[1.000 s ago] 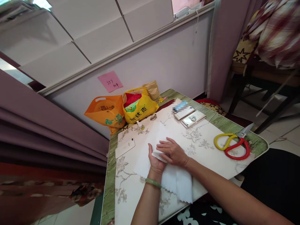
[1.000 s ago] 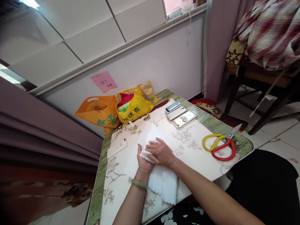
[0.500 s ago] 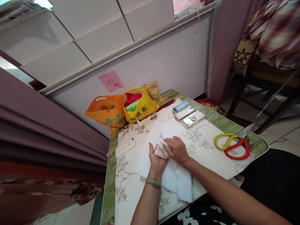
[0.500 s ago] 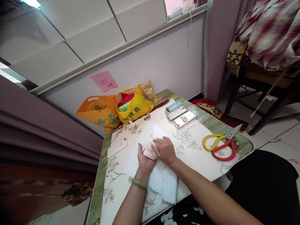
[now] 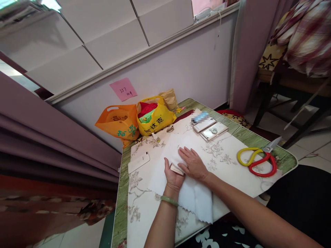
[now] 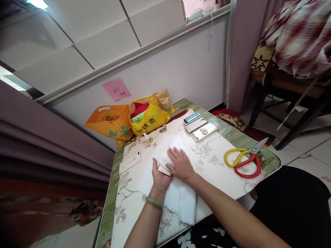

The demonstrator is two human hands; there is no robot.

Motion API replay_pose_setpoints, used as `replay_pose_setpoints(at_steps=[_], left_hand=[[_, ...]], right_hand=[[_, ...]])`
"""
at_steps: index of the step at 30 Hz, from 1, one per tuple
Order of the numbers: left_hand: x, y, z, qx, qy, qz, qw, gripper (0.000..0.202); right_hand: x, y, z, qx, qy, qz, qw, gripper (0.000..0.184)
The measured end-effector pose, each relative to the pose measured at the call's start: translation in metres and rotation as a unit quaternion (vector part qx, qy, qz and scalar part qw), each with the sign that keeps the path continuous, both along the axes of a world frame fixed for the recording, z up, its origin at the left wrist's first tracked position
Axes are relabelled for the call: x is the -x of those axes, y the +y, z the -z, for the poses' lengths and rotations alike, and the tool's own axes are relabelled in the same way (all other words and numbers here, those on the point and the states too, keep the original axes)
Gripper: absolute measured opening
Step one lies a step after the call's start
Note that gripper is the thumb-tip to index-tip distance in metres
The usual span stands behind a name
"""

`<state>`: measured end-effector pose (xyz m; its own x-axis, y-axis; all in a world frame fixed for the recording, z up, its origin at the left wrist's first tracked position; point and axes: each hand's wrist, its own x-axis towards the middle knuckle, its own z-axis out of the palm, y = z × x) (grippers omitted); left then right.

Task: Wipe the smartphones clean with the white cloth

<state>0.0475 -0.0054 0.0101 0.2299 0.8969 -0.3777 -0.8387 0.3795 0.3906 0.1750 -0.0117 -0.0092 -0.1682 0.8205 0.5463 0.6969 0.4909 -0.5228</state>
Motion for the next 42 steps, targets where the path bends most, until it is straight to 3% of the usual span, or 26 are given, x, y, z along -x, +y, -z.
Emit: replay_pose_setpoints(at_steps=[2,4,6,9,12,14,16,20,22,23,26,28,30,32,34,38,42], left_hand=[[0.002,0.000,0.001,0.015,0.001,0.009,1.000,0.057],[0.002,0.000,0.001,0.024,0.001,0.024,0.999,0.059],[0.001,0.000,0.001,0.016,0.001,0.022,1.000,0.058],[-0.001,0.000,-0.001,0.000,0.003,0.005,1.000,0.054],[0.000,0.000,-0.001,-0.004,-0.004,0.000,1.000,0.054],[0.002,-0.001,0.001,0.010,-0.015,0.033,0.999,0.060],[0.004,-0.001,0.002,0.021,-0.018,0.051,0.998,0.061],[0.000,0.000,-0.001,0.013,-0.007,0.008,1.000,0.054],[-0.001,0.000,-0.002,0.006,-0.006,0.001,1.000,0.053],[-0.001,-0.001,-0.002,0.005,-0.008,0.004,1.000,0.053],[0.002,-0.001,0.000,0.022,-0.010,0.043,0.999,0.061],[0.004,0.000,0.002,0.032,-0.006,0.045,0.998,0.063],[0.004,0.001,0.003,0.021,0.002,0.004,1.000,0.054],[0.003,0.002,0.001,-0.001,0.009,-0.044,0.999,0.043],[0.002,0.002,-0.001,-0.015,0.013,-0.075,0.997,0.042],[0.003,0.002,-0.003,-0.002,0.027,-0.102,0.994,0.045],[0.003,0.003,0.001,0.018,0.089,-0.100,0.991,0.041]], right_hand=[[0.000,-0.002,0.000,-0.028,-0.005,-0.097,0.995,0.043],[0.000,-0.003,0.001,-0.041,0.015,-0.132,0.990,0.031],[0.000,-0.003,0.003,-0.026,0.036,-0.061,0.997,0.028],[0.000,0.000,0.003,0.008,0.017,0.051,0.999,0.038],[-0.002,0.001,0.000,-0.002,-0.025,-0.037,0.999,0.052],[-0.002,-0.001,-0.002,-0.023,-0.017,-0.128,0.991,0.044],[-0.002,-0.002,-0.001,-0.031,0.009,-0.149,0.988,0.032],[0.001,0.000,0.000,0.016,0.008,0.029,0.999,0.037],[0.001,0.000,-0.001,0.028,-0.012,0.055,0.998,0.045],[0.001,0.000,-0.002,0.020,-0.017,0.020,0.999,0.046],[-0.001,-0.004,-0.004,-0.021,0.022,-0.166,0.986,0.035],[-0.002,-0.006,-0.005,-0.014,0.108,-0.205,0.973,0.029],[-0.005,-0.005,-0.005,0.032,0.260,-0.118,0.958,0.025],[-0.010,0.000,-0.003,0.073,0.407,0.023,0.910,0.029],[-0.017,0.006,0.000,0.086,0.489,0.124,0.859,0.040],[-0.027,0.015,0.007,0.087,0.533,0.173,0.823,0.055],[-0.028,0.015,0.009,0.103,0.539,0.166,0.819,0.056]])
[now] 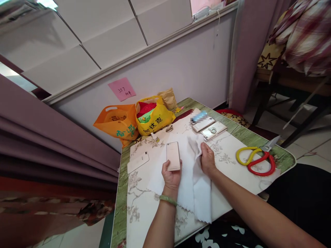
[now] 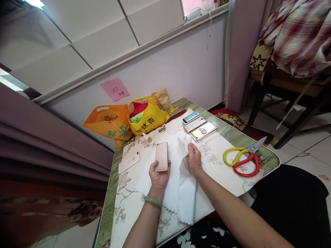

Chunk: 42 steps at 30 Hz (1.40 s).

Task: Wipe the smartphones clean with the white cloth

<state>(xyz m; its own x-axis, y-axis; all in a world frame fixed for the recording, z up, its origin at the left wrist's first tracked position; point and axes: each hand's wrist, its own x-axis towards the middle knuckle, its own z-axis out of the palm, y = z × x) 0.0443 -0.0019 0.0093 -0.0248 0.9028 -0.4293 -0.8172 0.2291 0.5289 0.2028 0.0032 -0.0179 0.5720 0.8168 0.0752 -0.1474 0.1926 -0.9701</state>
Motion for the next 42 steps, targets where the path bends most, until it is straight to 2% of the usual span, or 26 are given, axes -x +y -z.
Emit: replay_pose_setpoints(at_steps=[3,6,8,11,14,16,18,24,27,30,34,40,42], left_hand=[[-0.006,-0.002,0.000,-0.058,0.062,0.028,0.996,0.047],[-0.013,-0.007,-0.003,-0.142,0.122,0.099,0.977,0.060],[-0.016,-0.009,-0.004,-0.170,0.148,0.128,0.966,0.064],[-0.016,-0.010,-0.003,-0.181,0.159,0.119,0.963,0.064],[-0.015,-0.009,-0.002,-0.175,0.155,0.106,0.967,0.060],[-0.014,-0.008,-0.001,-0.168,0.151,0.106,0.969,0.056],[-0.014,-0.008,0.000,-0.160,0.151,0.111,0.969,0.051],[-0.014,-0.010,0.000,-0.150,0.172,0.149,0.962,0.046],[-0.015,-0.011,-0.001,-0.145,0.185,0.151,0.960,0.047],[-0.017,-0.012,-0.003,-0.145,0.193,0.156,0.958,0.046],[-0.017,-0.013,-0.004,-0.146,0.198,0.168,0.955,0.046],[-0.015,-0.013,-0.004,-0.127,0.203,0.188,0.953,0.049],[-0.015,-0.013,-0.004,-0.129,0.197,0.187,0.954,0.048]], right_hand=[[0.002,-0.003,-0.003,0.002,-0.019,-0.040,0.999,0.052],[0.004,-0.006,-0.007,0.000,-0.051,-0.098,0.994,0.047],[0.005,-0.008,-0.009,-0.003,-0.074,-0.137,0.988,0.042],[0.007,-0.009,-0.012,-0.013,-0.132,-0.175,0.976,0.029],[0.008,-0.008,-0.014,0.000,-0.228,-0.192,0.955,0.029],[0.008,-0.008,-0.015,0.022,-0.251,-0.200,0.947,0.025],[0.007,-0.009,-0.015,0.033,-0.226,-0.194,0.954,0.025],[0.007,-0.007,-0.009,0.037,-0.127,-0.149,0.980,0.048],[0.007,-0.007,-0.008,0.038,-0.103,-0.138,0.984,0.046],[0.005,-0.008,-0.012,0.025,-0.106,-0.148,0.983,0.035],[0.004,-0.009,-0.015,0.027,-0.104,-0.156,0.982,0.038],[0.006,-0.007,-0.011,0.053,-0.054,-0.121,0.990,0.050],[0.006,-0.007,-0.011,0.051,-0.058,-0.123,0.989,0.046]])
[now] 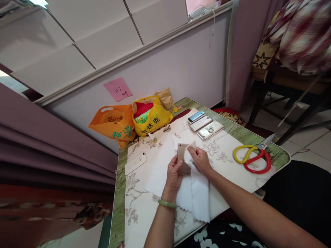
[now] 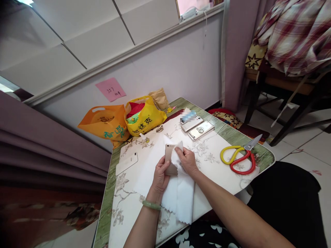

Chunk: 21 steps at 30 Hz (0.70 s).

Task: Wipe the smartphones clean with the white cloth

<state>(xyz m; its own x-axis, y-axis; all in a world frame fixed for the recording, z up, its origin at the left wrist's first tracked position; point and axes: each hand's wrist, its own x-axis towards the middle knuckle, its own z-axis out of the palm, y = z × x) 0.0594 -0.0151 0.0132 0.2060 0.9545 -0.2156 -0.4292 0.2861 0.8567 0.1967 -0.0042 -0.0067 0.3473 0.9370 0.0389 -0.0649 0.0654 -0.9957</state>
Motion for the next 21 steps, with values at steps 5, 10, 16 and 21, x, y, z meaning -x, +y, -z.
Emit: replay_pose_setpoints(at_steps=[5,10,16,21], left_hand=[[-0.0003,0.0000,-0.0014,0.001,-0.002,0.008,1.000,0.046],[0.0010,-0.0012,-0.0007,0.008,0.001,0.015,1.000,0.043],[0.0012,-0.0006,0.0018,-0.003,0.001,-0.005,1.000,0.044],[0.0010,-0.0014,-0.0001,-0.005,0.003,0.014,1.000,0.048]], right_hand=[[-0.0019,-0.0011,-0.0021,-0.010,-0.015,-0.019,1.000,0.042],[-0.0012,0.0011,0.0028,0.016,0.006,0.021,1.000,0.052],[-0.0008,-0.0005,-0.0038,-0.004,-0.025,-0.006,1.000,0.041],[-0.0009,0.0004,-0.0013,0.011,0.000,0.005,1.000,0.042]])
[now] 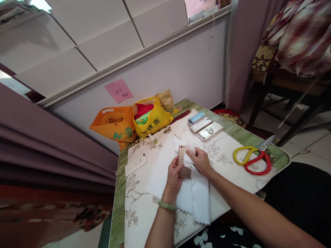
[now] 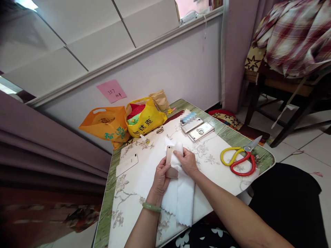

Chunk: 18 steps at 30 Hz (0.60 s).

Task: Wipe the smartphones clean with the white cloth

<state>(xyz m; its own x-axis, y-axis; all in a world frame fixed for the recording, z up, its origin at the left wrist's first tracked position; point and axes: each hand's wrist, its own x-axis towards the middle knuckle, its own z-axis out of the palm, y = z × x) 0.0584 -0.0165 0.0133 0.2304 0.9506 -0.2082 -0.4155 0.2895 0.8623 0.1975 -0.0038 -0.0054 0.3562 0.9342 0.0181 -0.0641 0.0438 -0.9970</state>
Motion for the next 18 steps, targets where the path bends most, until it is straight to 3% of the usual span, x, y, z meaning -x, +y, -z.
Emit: replay_pose_setpoints(at_steps=[4,10,13,18], left_hand=[[-0.002,-0.002,-0.002,-0.015,0.011,0.029,0.999,0.059],[-0.006,-0.001,-0.001,-0.032,0.050,0.035,0.998,0.037],[-0.007,0.001,-0.002,-0.010,0.039,0.005,0.999,0.035],[-0.011,0.005,-0.004,0.022,-0.048,-0.128,0.990,0.036]], right_hand=[[0.002,0.008,0.010,0.022,0.018,0.057,0.998,0.054],[-0.005,0.018,0.015,0.062,0.130,0.102,0.984,0.060],[-0.008,0.017,0.012,0.050,0.155,0.050,0.985,0.057],[-0.018,0.022,0.005,0.005,0.064,-0.068,0.996,0.053]])
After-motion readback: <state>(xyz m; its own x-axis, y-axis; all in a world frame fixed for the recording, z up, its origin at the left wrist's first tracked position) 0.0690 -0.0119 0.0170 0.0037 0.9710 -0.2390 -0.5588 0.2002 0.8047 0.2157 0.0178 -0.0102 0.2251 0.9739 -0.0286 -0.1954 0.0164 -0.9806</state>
